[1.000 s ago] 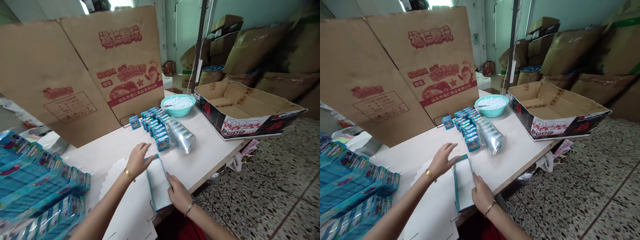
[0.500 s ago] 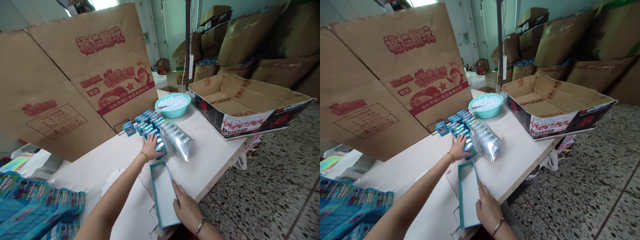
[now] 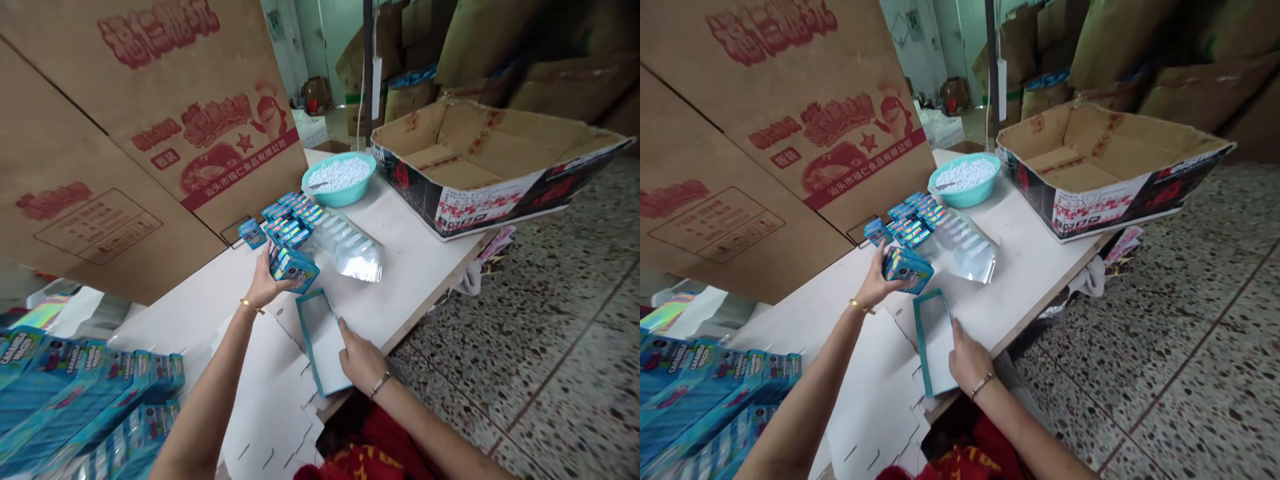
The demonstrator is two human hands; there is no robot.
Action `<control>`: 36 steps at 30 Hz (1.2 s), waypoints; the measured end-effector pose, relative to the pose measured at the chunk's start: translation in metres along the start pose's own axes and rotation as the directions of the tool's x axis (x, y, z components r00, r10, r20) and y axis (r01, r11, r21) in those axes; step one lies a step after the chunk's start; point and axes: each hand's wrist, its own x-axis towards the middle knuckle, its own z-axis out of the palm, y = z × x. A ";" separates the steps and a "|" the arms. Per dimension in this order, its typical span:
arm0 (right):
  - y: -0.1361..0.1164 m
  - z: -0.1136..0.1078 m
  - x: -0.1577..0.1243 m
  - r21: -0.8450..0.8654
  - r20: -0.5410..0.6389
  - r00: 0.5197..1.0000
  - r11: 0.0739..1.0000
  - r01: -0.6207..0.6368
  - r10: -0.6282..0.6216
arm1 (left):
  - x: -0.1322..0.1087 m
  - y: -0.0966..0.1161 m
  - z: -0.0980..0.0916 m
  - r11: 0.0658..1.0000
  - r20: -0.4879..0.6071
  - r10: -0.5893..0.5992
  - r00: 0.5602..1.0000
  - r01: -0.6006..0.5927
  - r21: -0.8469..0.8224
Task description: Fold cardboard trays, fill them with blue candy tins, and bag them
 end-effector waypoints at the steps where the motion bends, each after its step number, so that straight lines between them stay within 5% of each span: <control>1: 0.000 -0.001 0.000 0.003 0.006 1.000 1.000 0.001 -0.001 | -0.014 0.003 -0.006 0.997 0.033 0.007 0.999 -0.004 -0.081; 4: 0.001 -0.003 0.001 0.016 0.041 0.999 0.999 -0.028 0.027 | -0.056 0.018 -0.010 0.974 0.206 -0.006 0.979 0.052 -0.219; 8: 0.001 -0.002 -0.001 0.030 0.025 1.000 1.000 -0.004 0.004 | -0.084 0.041 0.008 1.000 0.371 0.021 0.928 -0.011 -0.029; 17: 0.001 0.002 0.001 0.156 0.041 0.999 0.987 0.026 -0.032 | -0.065 0.053 0.037 0.882 0.375 -0.023 0.927 -0.157 0.444; 21: 0.003 0.008 0.007 0.200 0.002 0.999 0.979 0.031 -0.032 | -0.028 0.039 0.019 0.930 0.493 -0.052 0.868 -0.138 0.341; 25: 0.003 0.016 0.009 0.187 -0.037 0.999 0.981 0.040 -0.034 | 0.053 0.018 0.009 0.913 0.171 -0.121 0.978 0.042 0.405; 29: 0.004 0.023 0.011 0.186 -0.057 0.997 0.981 0.053 -0.043 | 0.129 -0.013 0.026 0.831 0.135 -0.263 0.955 0.153 0.534; 33: 0.008 0.031 0.015 0.167 -0.075 0.995 0.983 0.076 -0.064 | 0.144 -0.033 0.048 0.784 0.141 -0.339 0.930 0.196 0.589; 36: 0.010 0.034 0.016 0.153 -0.065 0.995 0.985 0.082 -0.073 | 0.130 -0.036 0.059 0.799 0.078 -0.236 0.969 0.148 0.583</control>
